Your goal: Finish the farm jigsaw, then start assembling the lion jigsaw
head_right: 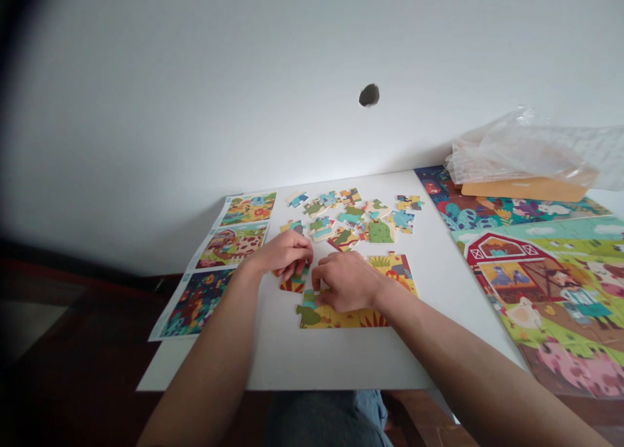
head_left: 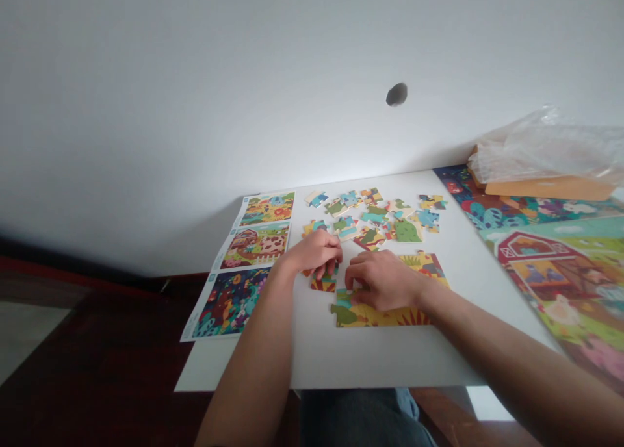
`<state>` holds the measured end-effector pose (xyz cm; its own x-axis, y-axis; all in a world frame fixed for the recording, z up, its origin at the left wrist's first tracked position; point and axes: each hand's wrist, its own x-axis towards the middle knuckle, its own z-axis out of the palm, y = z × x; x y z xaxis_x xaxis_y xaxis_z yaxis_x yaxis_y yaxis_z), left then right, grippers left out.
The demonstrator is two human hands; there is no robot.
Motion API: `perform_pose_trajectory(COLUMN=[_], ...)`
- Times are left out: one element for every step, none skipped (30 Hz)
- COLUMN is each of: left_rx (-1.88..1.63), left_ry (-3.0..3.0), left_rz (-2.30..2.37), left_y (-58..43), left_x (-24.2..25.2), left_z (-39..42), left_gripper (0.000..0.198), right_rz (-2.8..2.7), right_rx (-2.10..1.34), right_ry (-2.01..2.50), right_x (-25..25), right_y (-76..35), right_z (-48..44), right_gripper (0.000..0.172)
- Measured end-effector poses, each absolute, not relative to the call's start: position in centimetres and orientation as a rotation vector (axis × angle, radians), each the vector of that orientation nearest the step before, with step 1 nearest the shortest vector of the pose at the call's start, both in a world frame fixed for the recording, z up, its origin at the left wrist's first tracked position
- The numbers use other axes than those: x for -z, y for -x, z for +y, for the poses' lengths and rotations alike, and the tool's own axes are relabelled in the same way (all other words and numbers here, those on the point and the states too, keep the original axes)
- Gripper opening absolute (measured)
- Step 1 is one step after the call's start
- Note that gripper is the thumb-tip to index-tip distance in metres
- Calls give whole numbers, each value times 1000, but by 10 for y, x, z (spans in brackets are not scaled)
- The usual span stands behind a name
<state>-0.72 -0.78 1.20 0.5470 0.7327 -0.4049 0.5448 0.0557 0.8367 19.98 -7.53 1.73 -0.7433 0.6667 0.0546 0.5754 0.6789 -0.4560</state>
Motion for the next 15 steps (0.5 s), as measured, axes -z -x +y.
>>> perform_pose_trajectory(left_rx=[-338,-489,-626,-729,-789,-809,-800,-769,-725,-674,-624,-581,-549,-529,-520], left_ry=[-1629,-1638,-1640,-1652,-1691,-1764,-1867,-1989,-2115,-2224,-2306,-2356,-2381,-2389,-2388], left_rz=[1123,1143,1172,1217,1281,1360,1439,1502,1543,1560,1561,1558,1565,1581,1601], left_y=[7,8,9,10,11,12,12,13,13,13,12,11,10,9,9], left_x=[-12,-13,-13,-14,-13,-13,-12,-10,-9,-7,-5,-4,-3,-3,-3], left_z=[-7,-5,-4,-3,-1,0,1,1,1,1,1,0,0,-1,-1], left_gripper=[16,18,19,21,22,22,22,22,23,24,24,25,25,25,25], right_rz=[-2665,-2649,-2627,-2603,-2584,-2573,-2571,-2573,-2577,-2579,-2575,-2568,-2558,-2548,-2540], right_rx=[-602,-583,-562,-540,-519,-505,-497,-495,-501,-510,-519,-526,-529,-531,-530], right_ry=[998,991,986,980,974,965,957,950,946,948,955,964,972,975,976], right_x=[-17,-16,-15,-14,-13,-12,-11,-10,-9,-8,-7,-6,-6,-5,-5], right_y=[-200,-200,-200,-199,-199,-198,-197,-196,-196,-195,-195,-194,-194,-194,-194], right_z=[-75,-76,-76,-76,-76,-75,-75,-75,-75,-75,-75,-75,-75,-74,-74], right_gripper=[14,16,21,27,33,37,39,39,37,35,33,32,31,31,30])
